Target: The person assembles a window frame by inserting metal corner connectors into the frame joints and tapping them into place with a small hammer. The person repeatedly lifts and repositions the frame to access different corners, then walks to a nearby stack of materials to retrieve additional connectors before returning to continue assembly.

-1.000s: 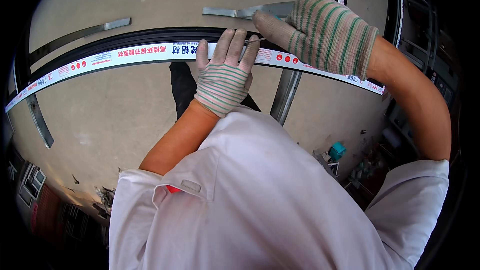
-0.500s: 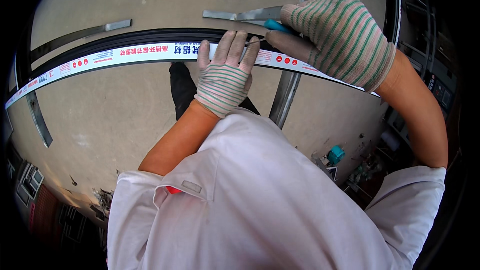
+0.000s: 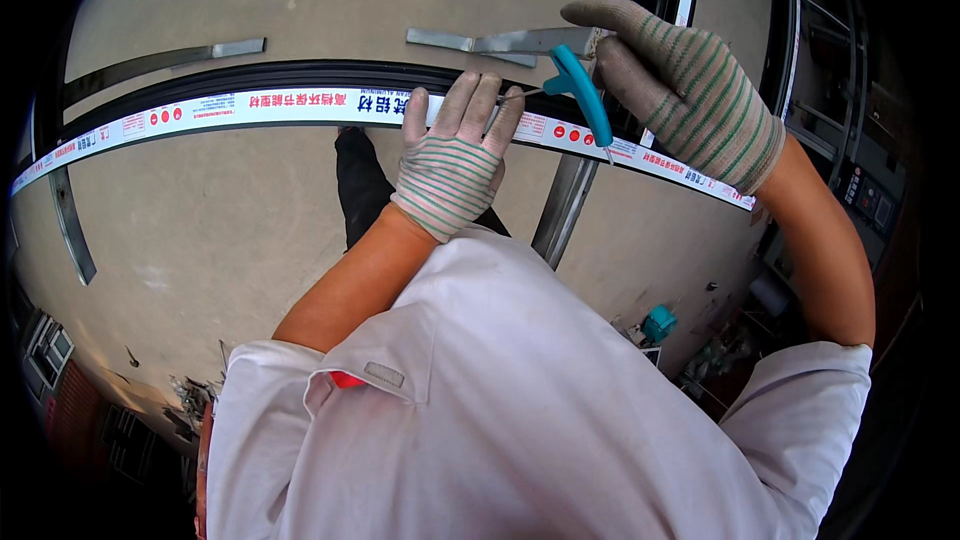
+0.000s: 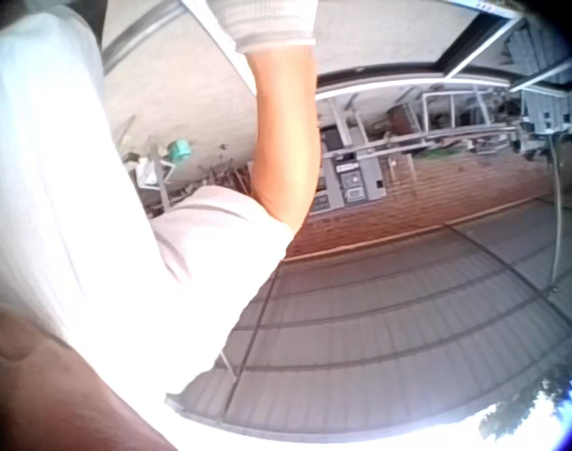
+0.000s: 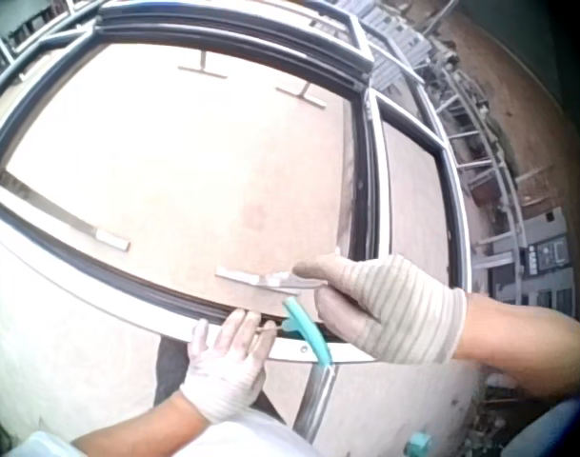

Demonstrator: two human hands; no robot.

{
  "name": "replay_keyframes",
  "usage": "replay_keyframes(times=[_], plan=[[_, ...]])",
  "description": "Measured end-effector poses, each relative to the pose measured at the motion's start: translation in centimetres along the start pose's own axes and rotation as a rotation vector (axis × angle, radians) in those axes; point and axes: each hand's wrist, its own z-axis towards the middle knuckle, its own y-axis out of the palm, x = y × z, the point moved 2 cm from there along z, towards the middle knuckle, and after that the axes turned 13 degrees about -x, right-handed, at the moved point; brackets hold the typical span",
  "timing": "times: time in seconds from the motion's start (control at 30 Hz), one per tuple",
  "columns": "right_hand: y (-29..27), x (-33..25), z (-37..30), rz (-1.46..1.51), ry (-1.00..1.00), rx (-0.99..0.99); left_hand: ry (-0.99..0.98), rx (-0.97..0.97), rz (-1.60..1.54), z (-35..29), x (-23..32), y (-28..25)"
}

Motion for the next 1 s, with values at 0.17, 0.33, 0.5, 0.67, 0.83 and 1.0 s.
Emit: replay_keyframes(times=[0.17,0.33,0.5,0.67,0.83,1.0], plan=[[-1.6,-2.1,-0.1,-0.904,-0.478,0.024,0.007,-0.011,-0.018,0.2,0.0,0.0],[-1.3,-2.7,0.7,-1.039,-0.524,-0.029,-0.017,-0.022,-0.018,0.3,0.0,-0.2],[-1.3,-2.8,1.5,-0.95,-0.465,-0.092,0.008,0.012,-0.018,0.0,-0.1,0.2],[1.0,-0.7,2.2,-0.21,-0.039,-0.096,0.012,0.016,-0.005,0.1,0.0,0.2],[1.9,-1.1,2.2,-0.113,-0.06,-0.029,0.026,0.02,-0.016,-0.1,0.0,0.4],[-0.6,-2.1,0.9,-0.395,-0.287,0.22,0.003,0.01,-0.006,0.2,-0.1,0.0]])
